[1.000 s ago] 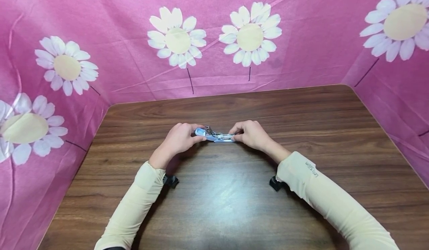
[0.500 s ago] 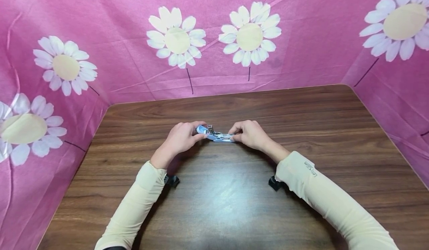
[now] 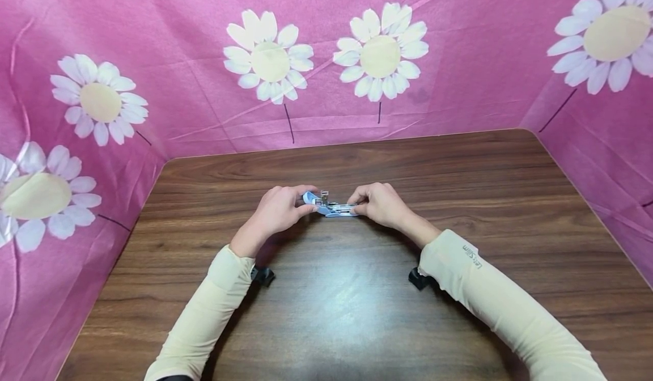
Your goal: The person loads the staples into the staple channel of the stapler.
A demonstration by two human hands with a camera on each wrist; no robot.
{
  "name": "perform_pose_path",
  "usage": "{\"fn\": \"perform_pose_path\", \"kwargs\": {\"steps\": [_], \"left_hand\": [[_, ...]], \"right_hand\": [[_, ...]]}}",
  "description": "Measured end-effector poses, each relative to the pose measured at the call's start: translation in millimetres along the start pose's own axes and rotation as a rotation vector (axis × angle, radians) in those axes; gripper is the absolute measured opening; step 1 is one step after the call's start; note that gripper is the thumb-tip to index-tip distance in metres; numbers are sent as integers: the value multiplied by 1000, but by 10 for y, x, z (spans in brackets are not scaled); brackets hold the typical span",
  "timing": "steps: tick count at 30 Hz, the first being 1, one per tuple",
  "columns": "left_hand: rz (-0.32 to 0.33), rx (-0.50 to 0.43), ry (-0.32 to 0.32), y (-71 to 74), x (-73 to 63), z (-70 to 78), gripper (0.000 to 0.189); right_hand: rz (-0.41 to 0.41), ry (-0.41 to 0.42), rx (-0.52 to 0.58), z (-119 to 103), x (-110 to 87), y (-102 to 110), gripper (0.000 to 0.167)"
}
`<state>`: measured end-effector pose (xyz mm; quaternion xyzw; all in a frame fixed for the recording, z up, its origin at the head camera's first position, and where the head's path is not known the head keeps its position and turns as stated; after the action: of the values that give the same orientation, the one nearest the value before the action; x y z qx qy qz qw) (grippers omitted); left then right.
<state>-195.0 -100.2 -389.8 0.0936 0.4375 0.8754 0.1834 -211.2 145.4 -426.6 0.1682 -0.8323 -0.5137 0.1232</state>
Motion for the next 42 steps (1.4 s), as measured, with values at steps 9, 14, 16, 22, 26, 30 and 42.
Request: {"fn": "perform_pose_path", "kwargs": {"steps": [9, 14, 16, 22, 26, 30, 42], "left_hand": [[8, -14, -10, -31, 23, 6, 48], [21, -48, -26, -46, 41, 16, 47], [27, -76, -36, -56, 48, 20, 46], [14, -198, -50, -123, 66, 14, 42], [9, -247, -47, -140, 75, 38, 43], [3, -257, -51, -158, 96, 66, 45], [-14, -266, -90, -212, 153, 163, 44]], "right_hand": [[0, -1, 2, 5, 5, -6, 12], [5, 4, 1, 8, 4, 1, 12], [6, 6, 2, 7, 3, 5, 12], [-2, 13, 12, 2, -2, 8, 11], [-3, 19, 13, -7, 3, 9, 10], [-2, 25, 11, -12, 13, 10, 10], [4, 29, 5, -5, 1, 16, 9]]}}
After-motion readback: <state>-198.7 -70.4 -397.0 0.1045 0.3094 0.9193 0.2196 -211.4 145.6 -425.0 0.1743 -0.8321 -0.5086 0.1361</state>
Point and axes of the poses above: each hand's wrist, its own x-axis towards the middle knuckle, its own y-axis out of the back of the hand, z = x × y, the point moved 2 cm from there along x, towards the middle knuckle, and after that the axes turned 15 degrees about -x, right-handed, at the moved point
